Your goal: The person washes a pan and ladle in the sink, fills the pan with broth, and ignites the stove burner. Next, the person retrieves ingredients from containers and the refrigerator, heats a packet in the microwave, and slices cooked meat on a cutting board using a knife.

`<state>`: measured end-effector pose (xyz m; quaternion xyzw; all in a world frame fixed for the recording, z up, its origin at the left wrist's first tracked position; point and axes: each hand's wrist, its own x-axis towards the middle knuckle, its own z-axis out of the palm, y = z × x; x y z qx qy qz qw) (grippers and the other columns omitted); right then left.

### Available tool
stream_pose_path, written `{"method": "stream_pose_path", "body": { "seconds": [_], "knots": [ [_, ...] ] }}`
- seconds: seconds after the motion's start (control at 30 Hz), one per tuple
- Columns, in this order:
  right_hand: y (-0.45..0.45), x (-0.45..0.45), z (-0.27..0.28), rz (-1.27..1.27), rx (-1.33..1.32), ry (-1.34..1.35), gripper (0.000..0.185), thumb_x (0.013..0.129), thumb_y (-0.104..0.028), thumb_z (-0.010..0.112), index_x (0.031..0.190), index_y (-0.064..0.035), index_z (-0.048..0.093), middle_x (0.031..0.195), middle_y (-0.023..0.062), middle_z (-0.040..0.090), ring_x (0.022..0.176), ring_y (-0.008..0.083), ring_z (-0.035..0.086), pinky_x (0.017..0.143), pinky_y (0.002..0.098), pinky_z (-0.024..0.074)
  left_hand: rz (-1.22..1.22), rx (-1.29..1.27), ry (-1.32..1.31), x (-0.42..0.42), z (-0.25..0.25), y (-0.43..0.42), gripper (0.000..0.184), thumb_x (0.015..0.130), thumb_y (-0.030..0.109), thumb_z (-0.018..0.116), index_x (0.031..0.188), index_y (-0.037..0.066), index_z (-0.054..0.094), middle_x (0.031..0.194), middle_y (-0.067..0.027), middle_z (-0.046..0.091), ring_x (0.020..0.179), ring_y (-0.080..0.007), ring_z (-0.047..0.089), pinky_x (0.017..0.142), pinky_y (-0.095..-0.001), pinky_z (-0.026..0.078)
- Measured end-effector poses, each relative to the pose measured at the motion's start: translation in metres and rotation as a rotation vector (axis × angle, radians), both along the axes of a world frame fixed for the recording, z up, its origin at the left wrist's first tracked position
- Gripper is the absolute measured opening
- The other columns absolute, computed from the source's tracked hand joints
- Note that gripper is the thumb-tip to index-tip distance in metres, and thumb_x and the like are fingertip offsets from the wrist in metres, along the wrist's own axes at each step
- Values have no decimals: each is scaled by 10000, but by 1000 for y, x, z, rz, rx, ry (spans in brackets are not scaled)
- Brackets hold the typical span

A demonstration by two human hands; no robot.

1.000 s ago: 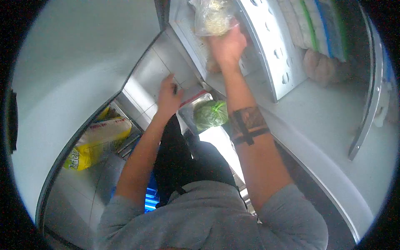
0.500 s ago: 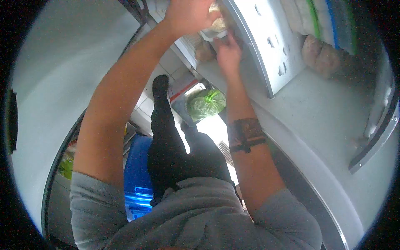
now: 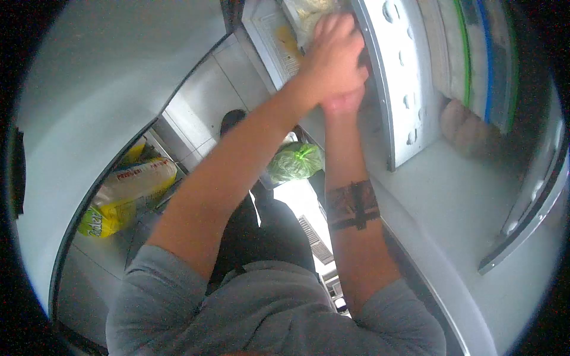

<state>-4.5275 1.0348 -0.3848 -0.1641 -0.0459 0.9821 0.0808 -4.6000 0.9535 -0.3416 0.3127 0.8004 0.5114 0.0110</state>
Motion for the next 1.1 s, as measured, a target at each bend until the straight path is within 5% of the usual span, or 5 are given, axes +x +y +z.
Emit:
{"method": "stream_pose_path", "body": {
  "seconds": [0.23,0.3,0.73,0.93,1.1],
  "knots": [
    [12,-9,16,-321,-479,-166,386,1060,-138,372,1360,83,473,1370,253,555,1252,382,557,1047,507,504,471,372,-908,46,-84,-47,555,838,179,722,1333,-9,558,1314,-197,548,1238,-422,507,1019,-523,444],
    [20,-15,18,-370,-222,-266,353,1053,-142,412,1313,76,508,1310,233,571,1189,352,572,1009,508,518,300,89,-332,33,-95,-44,646,811,192,751,1377,-9,515,1350,-194,508,1220,-402,512,976,-500,469],
    [8,-1,19,-121,22,-639,230,988,-143,494,1054,25,636,1042,183,691,966,315,644,897,442,548,391,-587,184,-60,-96,1,708,850,492,634,1456,145,515,1348,-108,431,1262,-367,429,1148,-658,287],
    [17,16,9,-68,23,-509,251,1028,-191,532,1118,28,614,1039,184,669,1019,336,653,968,459,566,385,-179,-190,-83,-105,5,669,739,254,790,1341,84,553,1328,-139,454,1263,-372,442,1125,-532,397],
    [12,8,16,-21,204,-629,322,1056,-185,530,1257,66,523,1131,209,624,1070,351,640,1020,450,551,250,426,-737,-71,-87,-30,433,1006,142,482,1418,17,530,1352,-131,587,1226,-276,596,994,-402,551]
  ]
}}
